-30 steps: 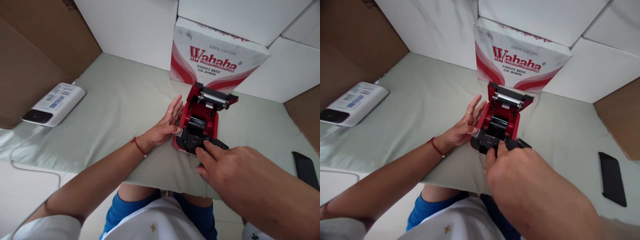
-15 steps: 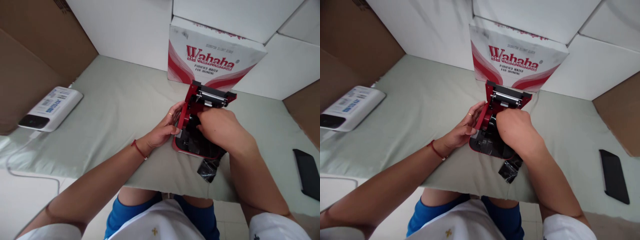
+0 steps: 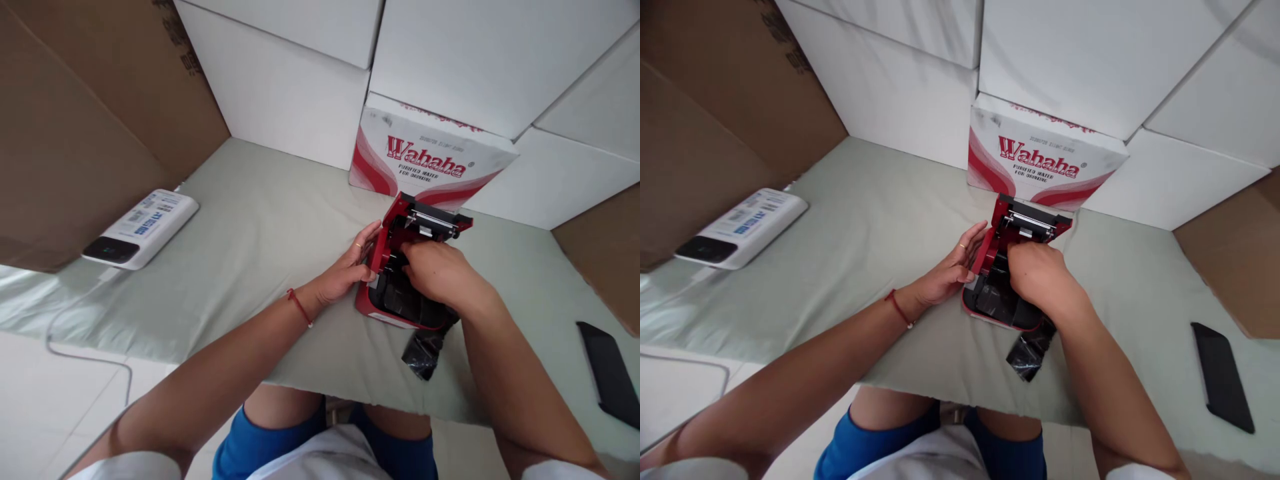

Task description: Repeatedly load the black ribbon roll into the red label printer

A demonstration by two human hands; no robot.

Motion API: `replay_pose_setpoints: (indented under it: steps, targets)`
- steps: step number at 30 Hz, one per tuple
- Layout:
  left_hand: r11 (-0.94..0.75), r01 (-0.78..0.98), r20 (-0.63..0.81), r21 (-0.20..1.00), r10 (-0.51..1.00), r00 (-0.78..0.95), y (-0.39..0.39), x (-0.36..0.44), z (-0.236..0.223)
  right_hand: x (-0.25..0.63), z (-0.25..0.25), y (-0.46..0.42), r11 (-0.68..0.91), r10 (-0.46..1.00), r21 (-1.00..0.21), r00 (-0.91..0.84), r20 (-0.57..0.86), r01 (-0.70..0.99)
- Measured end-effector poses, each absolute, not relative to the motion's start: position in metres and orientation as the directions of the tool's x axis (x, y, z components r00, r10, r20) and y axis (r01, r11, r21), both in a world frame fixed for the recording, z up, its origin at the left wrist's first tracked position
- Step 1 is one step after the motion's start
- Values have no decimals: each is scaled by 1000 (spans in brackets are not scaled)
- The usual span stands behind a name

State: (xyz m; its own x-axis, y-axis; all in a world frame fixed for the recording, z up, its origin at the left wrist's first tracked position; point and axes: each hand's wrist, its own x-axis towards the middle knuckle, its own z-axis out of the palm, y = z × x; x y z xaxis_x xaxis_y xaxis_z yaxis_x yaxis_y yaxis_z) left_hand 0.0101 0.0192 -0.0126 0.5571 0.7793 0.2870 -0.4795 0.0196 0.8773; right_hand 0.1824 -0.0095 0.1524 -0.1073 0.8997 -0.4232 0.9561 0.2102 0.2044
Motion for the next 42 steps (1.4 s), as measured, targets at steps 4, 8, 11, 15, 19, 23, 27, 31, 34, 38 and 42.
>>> replay_pose_setpoints:
  steps: [4, 8, 11, 15, 19, 23, 27, 31, 34, 38, 42]
  targets:
    - [27, -461, 273, 887, 775, 571, 22, 13, -15, 178, 155, -19, 161, 915, 221, -62, -398, 962]
    - [21, -469, 287, 883, 766, 574, 23, 13, -14, 187, 171, -45, 101, 957, 126, -62, -282, 987]
    - [38, -482, 283, 875, 768, 575, 22, 11, -13, 214, 192, -77, 149, 985, -74, -155, -81, 986]
    - [58, -484, 267, 873, 775, 573, 21, 10, -11, 275, 205, -120, 154, 988, -162, -148, 52, 975]
    - [68, -478, 252, 876, 779, 574, 22, 11, -13, 337, 171, -135, -52, 994, -90, 42, -104, 995]
    - [73, -470, 244, 880, 778, 578, 22, 10, -14, 356, 120, -126, -146, 961, -71, 124, -249, 987]
    - [70, -481, 254, 874, 778, 574, 21, 9, -14, 335, 96, -121, -164, 979, -70, 153, -138, 984]
    - [82, -488, 246, 869, 783, 571, 19, 8, -12, 305, 95, -122, -62, 996, -250, 42, -85, 966]
    - [112, -494, 230, 862, 783, 578, 18, 8, -11, 286, 94, -118, -28, 985, -280, -21, -172, 960]
    - [131, -490, 215, 862, 781, 586, 18, 9, -11, 268, 90, -106, -76, 969, -170, 33, -247, 983]
    - [157, -493, 197, 856, 781, 592, 19, 10, -11, 275, 110, -104, -4, 931, -134, -45, -363, 991]
